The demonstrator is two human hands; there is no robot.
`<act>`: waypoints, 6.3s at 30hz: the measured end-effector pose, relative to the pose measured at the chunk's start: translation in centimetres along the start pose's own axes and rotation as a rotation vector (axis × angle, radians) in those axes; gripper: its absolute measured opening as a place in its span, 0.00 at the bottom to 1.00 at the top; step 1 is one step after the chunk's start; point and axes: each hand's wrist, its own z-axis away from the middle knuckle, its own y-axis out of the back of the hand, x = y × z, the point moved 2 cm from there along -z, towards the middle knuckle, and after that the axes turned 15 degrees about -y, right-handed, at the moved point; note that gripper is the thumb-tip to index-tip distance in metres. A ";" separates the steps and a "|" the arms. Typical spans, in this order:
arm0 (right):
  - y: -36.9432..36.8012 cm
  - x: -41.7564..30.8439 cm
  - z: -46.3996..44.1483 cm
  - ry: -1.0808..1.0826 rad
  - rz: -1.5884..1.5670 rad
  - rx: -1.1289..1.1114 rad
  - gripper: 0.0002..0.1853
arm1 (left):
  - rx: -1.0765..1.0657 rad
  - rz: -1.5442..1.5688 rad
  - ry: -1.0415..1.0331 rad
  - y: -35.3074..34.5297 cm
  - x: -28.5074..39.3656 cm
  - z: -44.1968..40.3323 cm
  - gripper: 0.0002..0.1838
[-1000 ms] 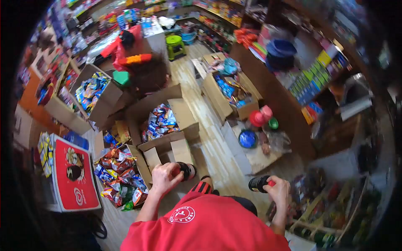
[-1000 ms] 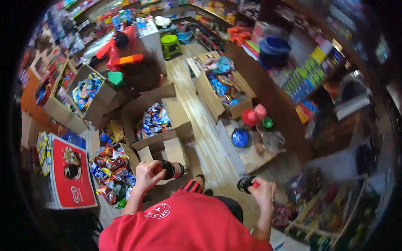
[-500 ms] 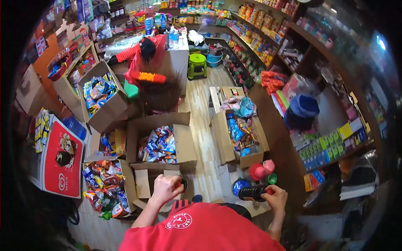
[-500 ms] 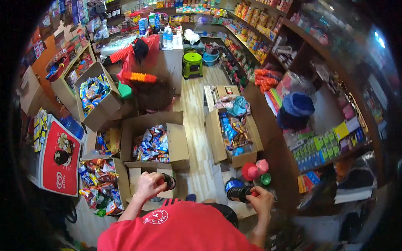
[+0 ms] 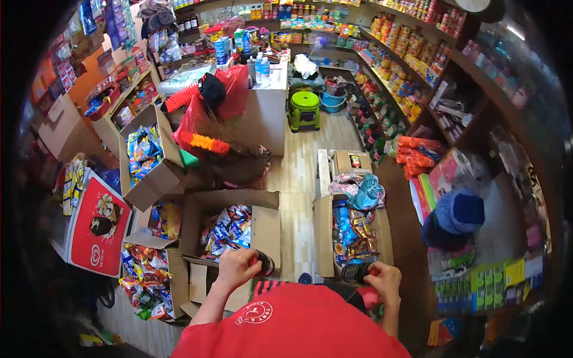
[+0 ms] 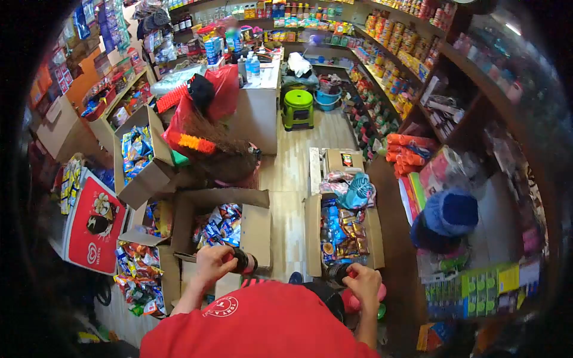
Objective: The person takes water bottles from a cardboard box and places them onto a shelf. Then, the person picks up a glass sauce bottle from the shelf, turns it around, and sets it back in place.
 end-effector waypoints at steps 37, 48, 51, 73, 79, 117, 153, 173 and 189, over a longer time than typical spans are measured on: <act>-10.2 -26.9 -64.7 0.173 0.036 -0.142 0.15 | -0.199 -0.071 -0.214 -2.9 -36.7 -63.0 0.11; -12.9 -36.0 -83.1 0.327 0.067 -0.253 0.15 | -0.098 -0.182 -0.156 -4.2 -49.2 -79.9 0.13; -13.6 -38.1 -87.3 0.371 0.080 -0.236 0.15 | 0.015 -0.177 -0.120 -4.3 -53.0 -83.8 0.10; -16.5 -46.0 -107.8 0.389 0.071 -0.278 0.13 | -0.267 -0.258 0.111 -4.7 -72.3 -95.3 0.10; -15.2 -46.0 -113.8 0.429 0.026 -0.351 0.12 | -0.231 -0.304 0.218 -4.2 -72.0 -95.6 0.11; 10.9 -48.6 -124.4 1.435 -0.916 -0.023 0.10 | 0.187 0.169 -0.493 -28.3 -54.1 -126.8 0.43; 11.1 -47.9 -158.1 1.107 -0.958 0.723 0.40 | 0.203 -0.097 -1.029 -27.7 -51.6 -163.0 0.41; 17.5 -48.7 -194.7 0.703 -1.061 1.270 0.28 | -0.100 -0.696 -0.263 -26.5 -64.7 -161.9 0.35; 16.9 -46.6 -215.0 0.310 -1.159 0.965 0.28 | 0.039 -0.470 0.410 -25.7 -66.6 -149.4 0.29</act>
